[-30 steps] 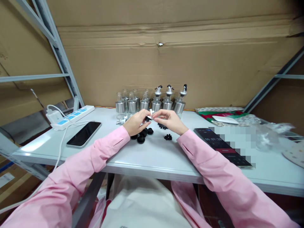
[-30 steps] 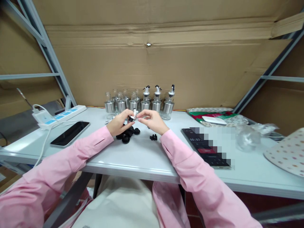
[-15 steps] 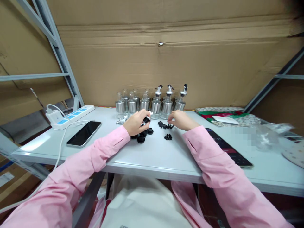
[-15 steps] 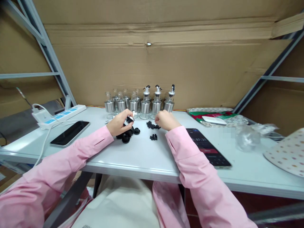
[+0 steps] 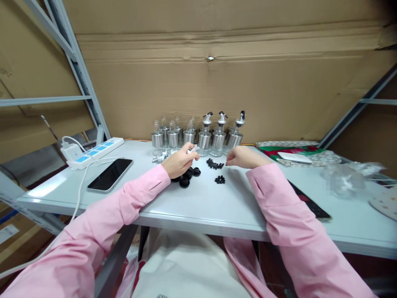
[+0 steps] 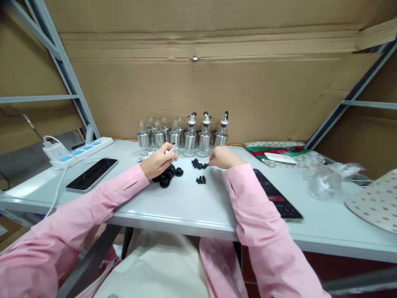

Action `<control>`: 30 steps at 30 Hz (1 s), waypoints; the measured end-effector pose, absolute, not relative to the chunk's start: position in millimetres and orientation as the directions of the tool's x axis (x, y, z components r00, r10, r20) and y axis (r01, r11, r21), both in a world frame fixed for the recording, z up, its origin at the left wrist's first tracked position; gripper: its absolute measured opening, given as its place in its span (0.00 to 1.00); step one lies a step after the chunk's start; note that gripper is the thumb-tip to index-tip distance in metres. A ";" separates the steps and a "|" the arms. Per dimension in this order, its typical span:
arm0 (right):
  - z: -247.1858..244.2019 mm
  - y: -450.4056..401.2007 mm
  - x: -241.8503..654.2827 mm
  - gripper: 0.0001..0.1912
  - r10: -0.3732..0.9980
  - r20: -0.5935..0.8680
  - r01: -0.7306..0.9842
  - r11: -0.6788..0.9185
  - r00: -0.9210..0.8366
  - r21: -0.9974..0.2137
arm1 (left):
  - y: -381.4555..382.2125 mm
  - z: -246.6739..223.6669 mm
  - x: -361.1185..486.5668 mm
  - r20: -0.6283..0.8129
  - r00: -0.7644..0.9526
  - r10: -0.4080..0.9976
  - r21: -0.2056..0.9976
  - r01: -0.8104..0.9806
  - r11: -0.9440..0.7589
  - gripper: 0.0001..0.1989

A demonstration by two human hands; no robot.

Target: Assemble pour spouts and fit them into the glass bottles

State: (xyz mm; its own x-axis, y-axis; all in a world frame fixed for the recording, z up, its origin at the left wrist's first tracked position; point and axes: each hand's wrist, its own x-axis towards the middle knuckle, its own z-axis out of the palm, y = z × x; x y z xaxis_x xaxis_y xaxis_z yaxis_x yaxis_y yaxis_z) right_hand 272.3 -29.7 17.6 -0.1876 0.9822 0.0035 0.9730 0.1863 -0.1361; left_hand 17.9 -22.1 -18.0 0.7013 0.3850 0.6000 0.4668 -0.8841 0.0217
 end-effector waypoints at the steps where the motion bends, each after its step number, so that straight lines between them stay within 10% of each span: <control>1: 22.3 -33.2 273.1 0.05 0.971 0.002 0.942 0.233 -0.240 -0.243 | -22.3 -18.1 17.9 0.601 0.703 0.380 0.021 0.462 -0.887 0.10; 5: 33.2 -47.7 261.8 0.10 0.827 0.068 0.547 0.429 -0.558 -0.719 | -25.6 -18.7 20.0 0.607 0.711 0.354 0.018 0.433 -0.901 0.13; 9: 29.8 -55.1 240.2 0.11 0.754 0.124 0.300 0.398 -0.645 -0.867 | -32.1 -19.0 24.9 0.587 0.744 0.318 -0.028 0.412 -0.911 0.17; 18: 15.8 -53.9 225.6 0.11 0.837 0.217 0.170 0.341 -0.503 -0.924 | -29.4 -21.0 25.7 0.645 0.713 0.274 -0.148 0.468 -0.871 0.18; 30: 10.8 -48.4 222.0 0.14 0.893 0.368 0.070 0.397 -0.258 -0.915 | -26.0 -24.1 24.6 0.682 0.608 0.406 0.180 0.399 -0.899 0.09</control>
